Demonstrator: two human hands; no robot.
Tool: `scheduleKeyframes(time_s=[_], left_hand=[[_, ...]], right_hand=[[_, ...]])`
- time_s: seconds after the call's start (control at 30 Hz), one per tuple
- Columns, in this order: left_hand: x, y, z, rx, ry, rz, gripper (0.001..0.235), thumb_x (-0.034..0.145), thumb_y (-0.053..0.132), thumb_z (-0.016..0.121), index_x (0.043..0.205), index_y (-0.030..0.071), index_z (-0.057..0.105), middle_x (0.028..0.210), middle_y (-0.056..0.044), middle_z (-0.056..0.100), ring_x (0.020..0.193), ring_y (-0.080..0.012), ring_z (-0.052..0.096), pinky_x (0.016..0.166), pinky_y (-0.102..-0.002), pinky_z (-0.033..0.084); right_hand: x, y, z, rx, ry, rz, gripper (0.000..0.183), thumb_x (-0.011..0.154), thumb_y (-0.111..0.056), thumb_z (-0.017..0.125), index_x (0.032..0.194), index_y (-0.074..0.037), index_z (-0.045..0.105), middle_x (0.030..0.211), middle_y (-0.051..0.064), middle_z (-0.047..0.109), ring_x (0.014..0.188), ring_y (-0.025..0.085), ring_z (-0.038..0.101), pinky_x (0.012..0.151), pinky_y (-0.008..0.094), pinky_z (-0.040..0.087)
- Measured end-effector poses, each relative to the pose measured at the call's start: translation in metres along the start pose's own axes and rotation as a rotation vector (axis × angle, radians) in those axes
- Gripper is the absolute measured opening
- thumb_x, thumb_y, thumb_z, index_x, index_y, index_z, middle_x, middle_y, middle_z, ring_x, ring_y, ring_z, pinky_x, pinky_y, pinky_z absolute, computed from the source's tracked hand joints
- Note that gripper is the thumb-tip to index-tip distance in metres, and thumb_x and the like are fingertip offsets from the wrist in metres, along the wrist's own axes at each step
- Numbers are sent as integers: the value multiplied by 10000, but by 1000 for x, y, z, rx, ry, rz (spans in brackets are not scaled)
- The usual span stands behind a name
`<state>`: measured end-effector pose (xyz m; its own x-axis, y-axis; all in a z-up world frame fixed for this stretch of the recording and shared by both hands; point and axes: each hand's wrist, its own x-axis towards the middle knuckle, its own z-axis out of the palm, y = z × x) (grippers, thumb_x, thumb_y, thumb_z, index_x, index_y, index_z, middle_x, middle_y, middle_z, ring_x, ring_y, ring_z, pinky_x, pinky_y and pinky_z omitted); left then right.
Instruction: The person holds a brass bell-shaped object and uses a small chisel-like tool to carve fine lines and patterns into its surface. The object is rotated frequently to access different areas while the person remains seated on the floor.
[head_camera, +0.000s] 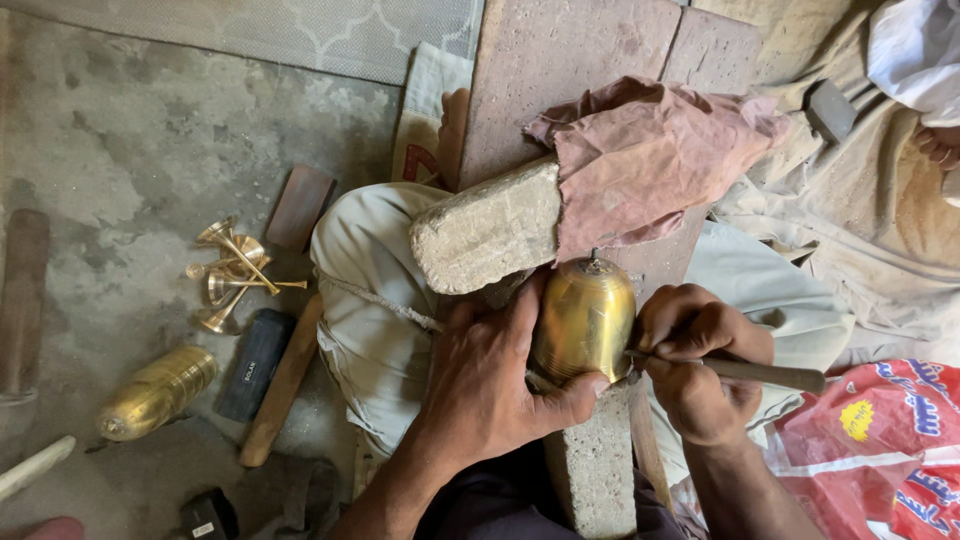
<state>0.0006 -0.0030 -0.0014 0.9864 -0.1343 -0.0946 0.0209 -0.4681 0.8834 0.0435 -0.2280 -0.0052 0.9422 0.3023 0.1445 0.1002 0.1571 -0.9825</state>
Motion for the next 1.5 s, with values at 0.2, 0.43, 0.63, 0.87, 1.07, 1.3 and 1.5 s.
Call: scheduleKeyframes(time_s=[0.2, 0.43, 0.63, 0.87, 1.07, 1.3, 1.5], left_hand=[[-2, -1, 1, -20, -24, -34, 1010, 837, 621, 683, 1472, -119, 420, 1039, -234, 744, 966, -321, 733, 993, -463, 447], [-5, 0, 5, -65, 142, 0, 942, 803, 653, 760, 1374, -49, 496, 1174, -232, 674, 1038, -349, 688, 950, -451, 471], [-6, 2, 8, -55, 230, 33, 914, 771, 648, 810, 1319, -17, 505, 1137, -192, 664, 1026, -316, 673, 954, -473, 451], [-7, 4, 6, -44, 279, 50, 860, 761, 617, 822, 1289, 10, 519, 1161, -172, 663, 1071, -316, 663, 971, -478, 441], [-6, 5, 5, -42, 290, 66, 853, 769, 610, 819, 1292, 7, 518, 1192, -183, 655, 1095, -323, 656, 979, -475, 436], [-4, 5, 4, -42, 243, 50, 846, 805, 645, 787, 1291, 4, 523, 1184, -183, 661, 1094, -340, 662, 986, -480, 451], [-3, 6, 2, -31, 241, 65, 873, 821, 676, 762, 1304, -8, 517, 1190, -192, 655, 1099, -346, 664, 1013, -489, 458]], right_hand=[[-5, 5, 1, 4, 3, -58, 86, 871, 6, 631, 888, -27, 553, 815, 120, 591, 709, 178, 567, 607, 276, 478], [28, -13, -6, 116, -130, 107, 87, 862, 1, 653, 931, 13, 601, 879, 161, 634, 691, 169, 634, 606, 259, 549], [71, -43, -1, -360, -384, -24, 103, 810, 58, 633, 896, 2, 623, 895, 168, 687, 731, 174, 705, 641, 275, 579], [99, -56, 11, -376, -565, 63, 97, 789, 30, 638, 867, -26, 629, 880, 144, 673, 667, 135, 670, 561, 229, 543], [106, -54, 13, -385, -627, 46, 94, 783, 30, 632, 836, -43, 608, 851, 103, 666, 693, 133, 674, 581, 237, 549], [110, -50, 10, -373, -673, 47, 79, 756, 4, 620, 761, -59, 573, 824, 115, 673, 642, 122, 670, 570, 246, 520], [106, -52, 9, -336, -632, 70, 96, 770, -19, 636, 760, -47, 545, 845, 141, 661, 650, 140, 656, 551, 244, 531]])
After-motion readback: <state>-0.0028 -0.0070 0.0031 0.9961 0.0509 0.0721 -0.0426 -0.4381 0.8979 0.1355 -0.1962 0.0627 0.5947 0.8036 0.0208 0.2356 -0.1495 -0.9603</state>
